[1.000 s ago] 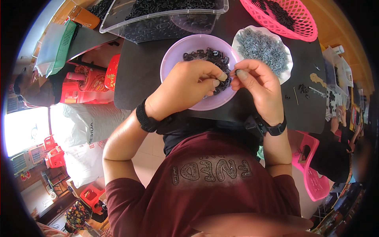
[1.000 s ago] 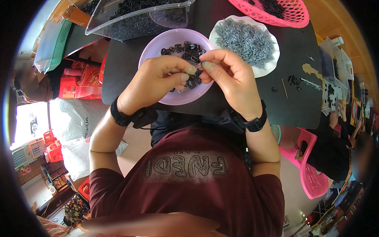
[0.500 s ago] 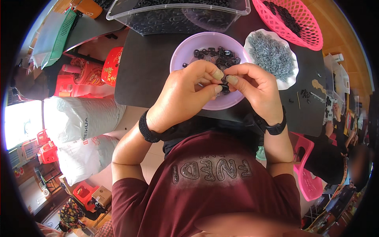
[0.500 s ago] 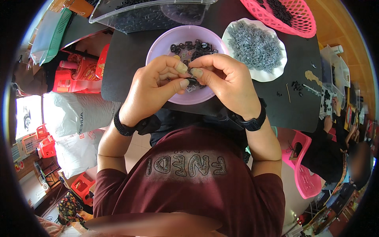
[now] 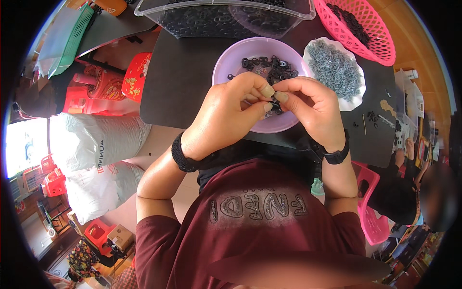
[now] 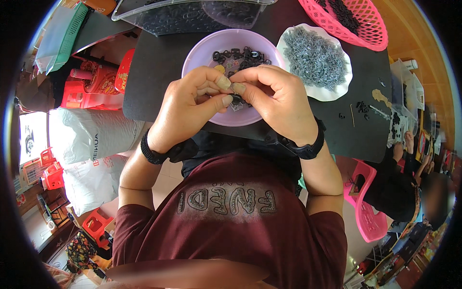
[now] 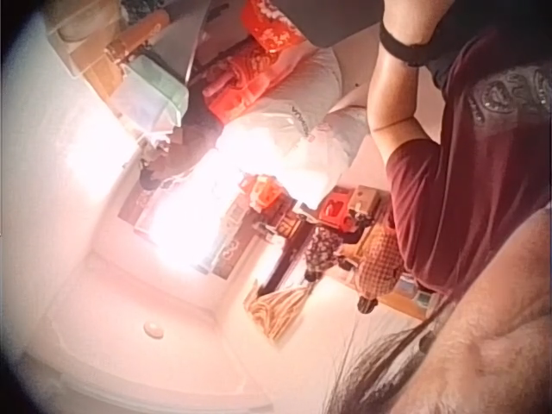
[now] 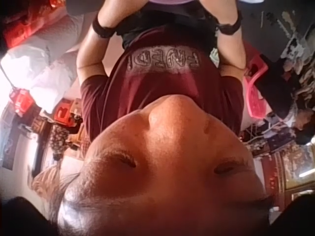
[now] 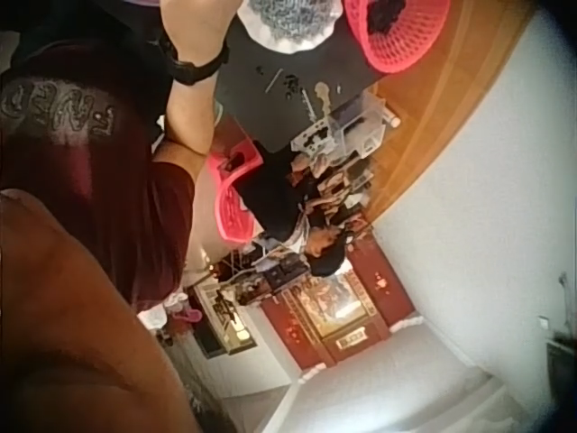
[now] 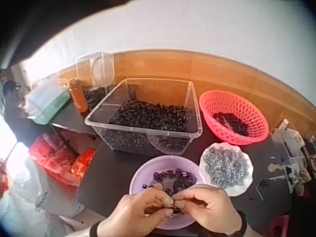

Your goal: The person assembles plastic cord locks by picking up plastic pieces and small components from plates and fitting them together by hand.

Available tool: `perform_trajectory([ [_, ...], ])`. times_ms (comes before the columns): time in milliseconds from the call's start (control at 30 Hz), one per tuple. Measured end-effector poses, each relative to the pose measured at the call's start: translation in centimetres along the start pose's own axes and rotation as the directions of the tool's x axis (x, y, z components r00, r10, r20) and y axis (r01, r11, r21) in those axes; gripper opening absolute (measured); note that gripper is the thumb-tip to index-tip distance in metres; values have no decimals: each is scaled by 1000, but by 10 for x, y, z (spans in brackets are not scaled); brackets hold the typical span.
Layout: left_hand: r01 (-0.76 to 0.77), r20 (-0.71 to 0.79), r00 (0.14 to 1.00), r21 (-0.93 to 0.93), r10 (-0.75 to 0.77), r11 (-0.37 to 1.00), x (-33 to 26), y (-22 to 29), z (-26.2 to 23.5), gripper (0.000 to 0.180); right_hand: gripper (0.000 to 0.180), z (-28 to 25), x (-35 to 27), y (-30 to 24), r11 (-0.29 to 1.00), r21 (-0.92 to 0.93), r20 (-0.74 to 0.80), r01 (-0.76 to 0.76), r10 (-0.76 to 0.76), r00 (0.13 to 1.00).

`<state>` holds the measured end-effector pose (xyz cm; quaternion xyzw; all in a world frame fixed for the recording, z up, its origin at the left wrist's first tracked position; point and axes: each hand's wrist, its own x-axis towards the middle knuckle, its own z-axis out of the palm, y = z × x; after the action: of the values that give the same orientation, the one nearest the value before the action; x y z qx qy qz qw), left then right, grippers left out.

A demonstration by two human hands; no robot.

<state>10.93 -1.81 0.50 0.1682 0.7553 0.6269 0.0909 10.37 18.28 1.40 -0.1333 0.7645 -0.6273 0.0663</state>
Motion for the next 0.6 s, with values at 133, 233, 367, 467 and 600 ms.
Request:
perform_trajectory([
  [133, -28, -21, 999, 44, 29, 999, 0, -1, 1, 19, 13, -1, -1, 3, 999, -19, -20, 27, -27, 999],
  [233, -22, -27, 999, 57, 24, 998, 1, 1, 1, 18, 13, 0, -1, 2, 1000, 1, -32, 9, -9, 999],
  [367, -4, -33, 999, 72, 6, 997, 1, 2, 3, 17, 13, -1, -1, 3, 1000, 7, -39, 6, -6, 999],
  [467, -14, -33, 999, 56, 15, 998, 1, 2, 3, 17, 13, -1, 0, 5, 999, -34, -19, 40, -41, 999],
  [600, -10, -37, 999, 53, 12, 999, 1, 1, 5, 16, 13, 0, 0, 4, 996, -57, -27, 64, -65, 998],
])
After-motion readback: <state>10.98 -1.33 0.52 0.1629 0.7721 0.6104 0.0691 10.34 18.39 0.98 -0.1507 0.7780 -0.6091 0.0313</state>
